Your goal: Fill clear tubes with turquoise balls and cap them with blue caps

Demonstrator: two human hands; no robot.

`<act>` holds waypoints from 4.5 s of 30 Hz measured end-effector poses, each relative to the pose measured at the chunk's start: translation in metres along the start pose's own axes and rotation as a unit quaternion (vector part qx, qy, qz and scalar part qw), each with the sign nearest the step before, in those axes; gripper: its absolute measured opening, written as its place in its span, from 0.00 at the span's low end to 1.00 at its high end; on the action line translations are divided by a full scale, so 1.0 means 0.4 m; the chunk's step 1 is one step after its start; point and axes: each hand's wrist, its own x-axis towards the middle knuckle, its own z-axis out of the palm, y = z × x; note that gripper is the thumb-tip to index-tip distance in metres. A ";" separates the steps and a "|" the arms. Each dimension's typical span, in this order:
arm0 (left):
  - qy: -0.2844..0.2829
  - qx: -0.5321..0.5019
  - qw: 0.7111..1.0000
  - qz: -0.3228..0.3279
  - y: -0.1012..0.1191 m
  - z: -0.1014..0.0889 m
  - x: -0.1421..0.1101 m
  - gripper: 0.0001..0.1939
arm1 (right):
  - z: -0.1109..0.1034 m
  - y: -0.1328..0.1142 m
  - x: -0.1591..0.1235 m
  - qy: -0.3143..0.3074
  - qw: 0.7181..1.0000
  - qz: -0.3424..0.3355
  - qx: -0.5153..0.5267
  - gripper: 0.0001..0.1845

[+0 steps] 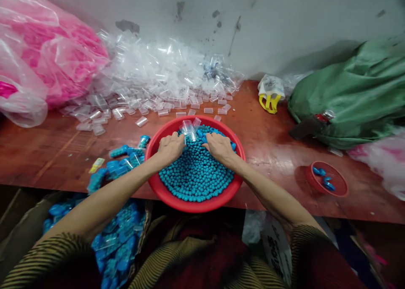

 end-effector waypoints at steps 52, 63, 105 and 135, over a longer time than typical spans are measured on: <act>-0.231 -0.473 0.845 0.097 0.152 0.115 0.072 0.08 | 0.015 0.132 -0.147 0.073 0.855 0.019 0.513 0.14; -0.276 -0.735 0.619 -0.030 0.065 0.081 0.012 0.14 | 0.024 0.100 -0.130 0.047 0.872 0.000 0.487 0.20; -0.129 -0.748 0.650 0.030 0.076 0.035 -0.133 0.33 | 0.055 -0.008 -0.149 0.144 0.827 -0.037 0.542 0.09; -0.206 -0.781 0.589 -0.043 0.070 -0.001 -0.161 0.30 | 0.072 -0.006 -0.172 0.283 0.894 -0.284 0.199 0.16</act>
